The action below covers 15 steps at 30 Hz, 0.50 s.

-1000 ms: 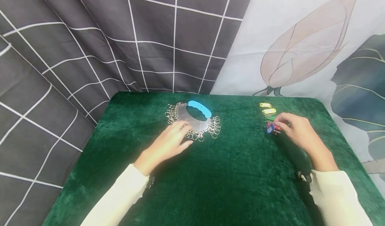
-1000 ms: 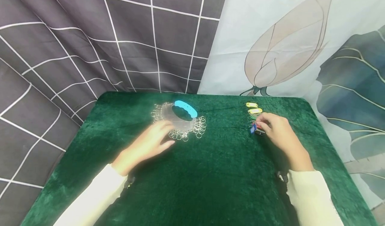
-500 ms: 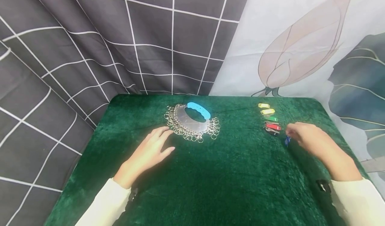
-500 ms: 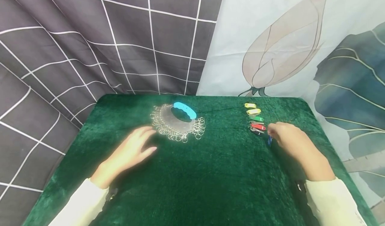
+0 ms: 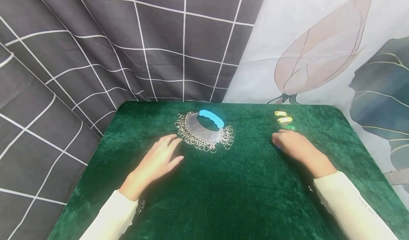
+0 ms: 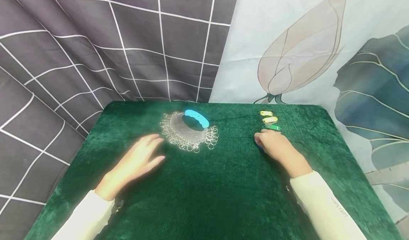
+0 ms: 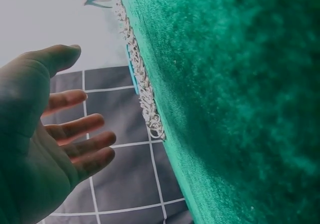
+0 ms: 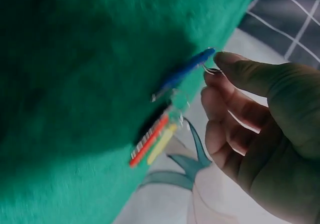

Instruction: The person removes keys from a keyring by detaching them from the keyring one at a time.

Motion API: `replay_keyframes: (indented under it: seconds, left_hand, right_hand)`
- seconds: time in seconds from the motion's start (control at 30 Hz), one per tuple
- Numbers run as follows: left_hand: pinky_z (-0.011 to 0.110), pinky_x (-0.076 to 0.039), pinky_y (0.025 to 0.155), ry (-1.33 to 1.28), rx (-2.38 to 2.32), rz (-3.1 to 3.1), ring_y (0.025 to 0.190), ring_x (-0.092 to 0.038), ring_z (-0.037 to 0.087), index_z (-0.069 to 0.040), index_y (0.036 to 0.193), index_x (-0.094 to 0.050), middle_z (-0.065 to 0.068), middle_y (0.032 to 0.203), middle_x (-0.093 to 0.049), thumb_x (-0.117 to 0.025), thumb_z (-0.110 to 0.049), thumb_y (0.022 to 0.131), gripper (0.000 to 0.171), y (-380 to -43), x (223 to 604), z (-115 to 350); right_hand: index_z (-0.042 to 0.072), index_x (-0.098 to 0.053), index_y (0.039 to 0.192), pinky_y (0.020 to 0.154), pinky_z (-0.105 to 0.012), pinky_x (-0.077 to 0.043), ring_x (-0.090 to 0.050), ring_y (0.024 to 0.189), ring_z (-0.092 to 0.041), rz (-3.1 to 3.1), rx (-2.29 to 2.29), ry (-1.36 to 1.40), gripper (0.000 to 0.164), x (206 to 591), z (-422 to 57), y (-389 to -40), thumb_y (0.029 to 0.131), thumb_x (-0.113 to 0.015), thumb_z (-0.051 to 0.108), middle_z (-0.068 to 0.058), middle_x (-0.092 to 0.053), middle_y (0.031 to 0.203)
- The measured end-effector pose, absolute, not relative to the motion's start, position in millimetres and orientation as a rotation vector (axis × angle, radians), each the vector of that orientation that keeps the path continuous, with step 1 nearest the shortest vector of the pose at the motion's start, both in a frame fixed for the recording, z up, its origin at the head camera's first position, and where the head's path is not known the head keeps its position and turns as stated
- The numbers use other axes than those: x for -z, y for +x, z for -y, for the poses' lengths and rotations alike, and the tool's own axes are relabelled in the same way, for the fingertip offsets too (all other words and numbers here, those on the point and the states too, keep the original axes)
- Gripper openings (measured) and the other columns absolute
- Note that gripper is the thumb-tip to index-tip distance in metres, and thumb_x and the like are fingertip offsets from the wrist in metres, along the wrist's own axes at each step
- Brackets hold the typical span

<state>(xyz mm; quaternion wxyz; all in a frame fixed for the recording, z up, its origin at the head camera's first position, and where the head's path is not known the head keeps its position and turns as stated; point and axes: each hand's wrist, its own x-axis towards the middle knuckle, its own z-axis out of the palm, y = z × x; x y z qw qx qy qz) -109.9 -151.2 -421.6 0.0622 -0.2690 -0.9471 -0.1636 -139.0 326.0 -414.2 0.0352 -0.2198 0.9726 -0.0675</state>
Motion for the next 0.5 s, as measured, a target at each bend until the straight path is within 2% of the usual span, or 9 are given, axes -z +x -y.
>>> replay_keyframes:
  seconds: [0.17, 0.3, 0.37, 0.5]
  left_hand:
    - [0.058, -0.045, 0.111, -0.815, 0.478, 2.862, 0.137, -0.052, 0.039, -0.009, 0.142, -0.057, 0.02, 0.147, -0.055, -0.074, -0.036, 0.095, 0.057, -109.4, 422.4, 150.4]
    - [0.058, -0.046, 0.111, -0.811, 0.463, 2.868, 0.137, -0.053, 0.039, -0.009, 0.141, -0.057, 0.02, 0.147, -0.055, -0.074, -0.036, 0.095, 0.056, -109.5, 423.8, 151.4]
    - [0.058, -0.045, 0.111, -0.813, 0.458, 2.862, 0.137, -0.053, 0.039, -0.009, 0.142, -0.057, 0.02, 0.147, -0.055, -0.075, -0.036, 0.095, 0.057, -110.5, 424.8, 152.1]
    - [0.059, -0.045, 0.111, -0.829, 0.428, 2.819, 0.138, -0.052, 0.041, -0.007, 0.141, -0.057, 0.022, 0.149, -0.054, -0.074, -0.034, 0.095, 0.056, -115.6, 426.6, 154.9]
  right_hand:
    - [0.016, -0.066, 0.084, 0.059, -0.035, -0.048, -0.052, 0.067, -0.014, -3.011, 0.188, -0.695, 0.019, 426.4, -316.9, -144.6, 0.094, -0.069, 0.0, 0.002, -0.057, 0.077]
    - [0.012, -0.07, 0.093, 0.07, -0.045, -0.056, -0.066, 0.078, -0.021, -3.02, 0.24, -0.711, 0.008, 430.5, -316.8, -146.5, 0.093, -0.072, 0.004, -0.001, -0.064, 0.086]
    - [0.009, -0.071, 0.098, 0.077, -0.049, -0.058, -0.068, 0.085, -0.026, -3.032, 0.312, -0.706, 0.005, 429.0, -319.1, -146.7, 0.094, -0.071, 0.006, -0.005, -0.067, 0.092]
    - [0.003, -0.07, 0.104, 0.086, -0.057, -0.055, -0.068, 0.095, -0.034, -3.129, 0.448, -0.669, 0.009, 419.2, -327.3, -145.7, 0.097, -0.067, 0.007, -0.013, -0.07, 0.1]
